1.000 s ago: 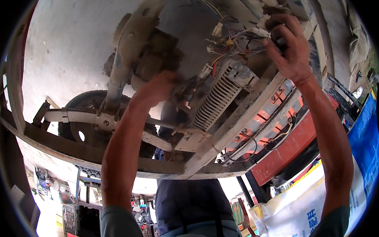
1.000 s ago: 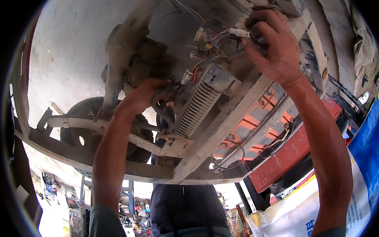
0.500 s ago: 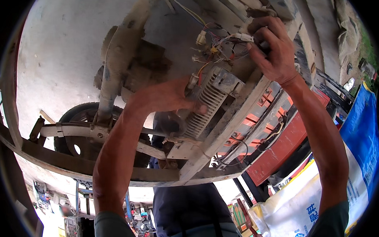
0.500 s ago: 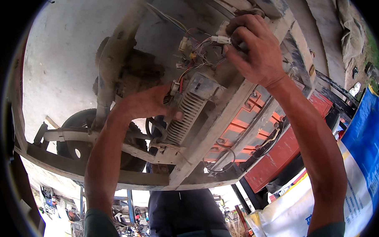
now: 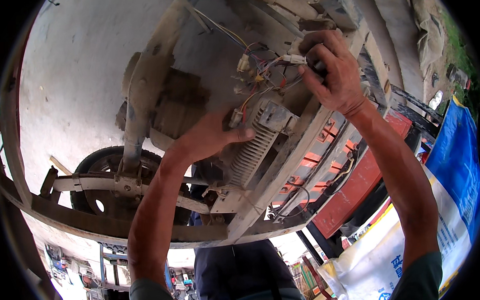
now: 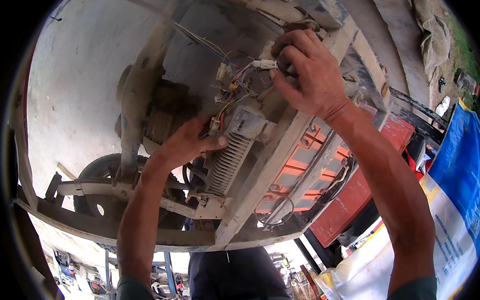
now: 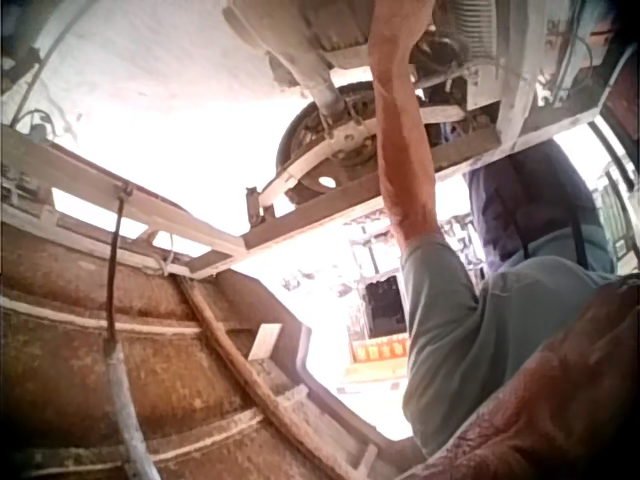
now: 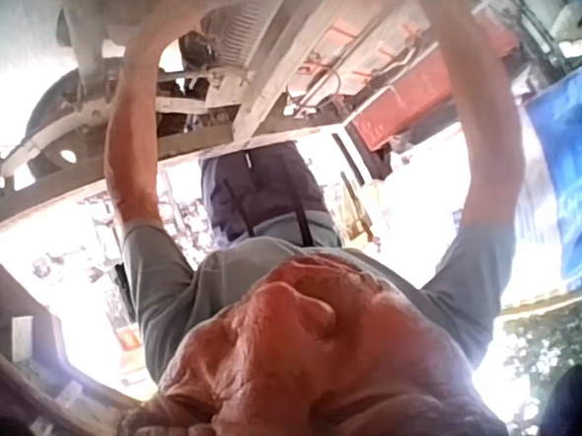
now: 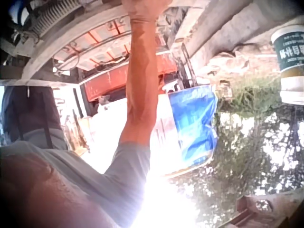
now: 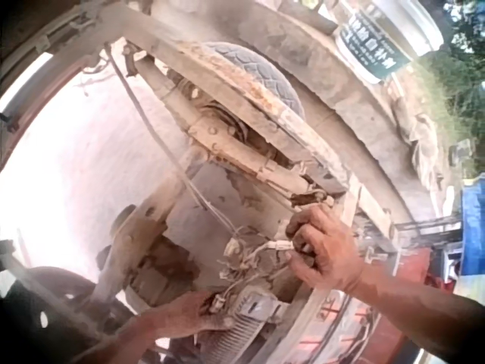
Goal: The person repairs electrical wiring on an electric tricycle. They lift the cargo bed, inspect internal components including batteries, and use their hands to connect and secure various wires and connectors in the chassis.
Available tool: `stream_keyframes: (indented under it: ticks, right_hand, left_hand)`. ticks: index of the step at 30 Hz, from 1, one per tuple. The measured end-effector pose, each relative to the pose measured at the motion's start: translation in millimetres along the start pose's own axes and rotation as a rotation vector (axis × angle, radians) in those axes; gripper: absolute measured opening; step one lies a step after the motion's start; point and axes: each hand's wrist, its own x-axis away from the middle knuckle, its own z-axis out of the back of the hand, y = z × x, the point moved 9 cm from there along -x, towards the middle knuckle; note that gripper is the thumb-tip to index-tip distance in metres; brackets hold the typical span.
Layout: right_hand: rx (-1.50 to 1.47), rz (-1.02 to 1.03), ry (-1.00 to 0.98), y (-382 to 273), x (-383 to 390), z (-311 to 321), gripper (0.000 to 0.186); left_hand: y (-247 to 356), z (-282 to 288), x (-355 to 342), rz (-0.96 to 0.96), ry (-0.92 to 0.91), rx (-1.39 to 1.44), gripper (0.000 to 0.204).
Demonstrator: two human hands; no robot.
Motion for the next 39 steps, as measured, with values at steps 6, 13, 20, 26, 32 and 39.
stream_keyframes:
  ticks: [6, 13, 20, 26, 32, 39]
  right_hand:
    - [-0.005, -0.038, 0.05, -0.7, 0.0, 1.1, 0.032]
    - [0.064, 0.129, -0.001, -9.9, -0.3, -1.2, 0.043]
    - [0.061, 0.135, -0.096, -10.3, 1.9, -5.9, 0.037]
    - [0.041, 0.145, -0.117, -13.0, 0.8, -6.0, 0.041]
    - [0.029, 0.143, -0.101, -13.8, -0.5, -4.3, 0.038]
    - [0.03, 0.13, -0.097, -12.1, -1.2, -6.4, 0.036]
  left_hand:
    - [-1.0, 18.5, -34.8, -0.028, 0.086, 0.621, 0.044]
    - [-2.5, 24.0, -48.9, -0.13, 0.206, 0.834, 0.03]
    - [-4.7, 30.7, -46.9, -0.058, 0.166, 0.998, 0.017]
    - [15.5, 26.1, -55.1, 0.01, 0.203, 0.566, 0.023]
    - [-2.8, 18.3, -65.0, -0.083, 0.071, 0.938, 0.031]
    - [-15.0, 7.5, -97.7, 0.026, 0.102, 1.045, 0.028]
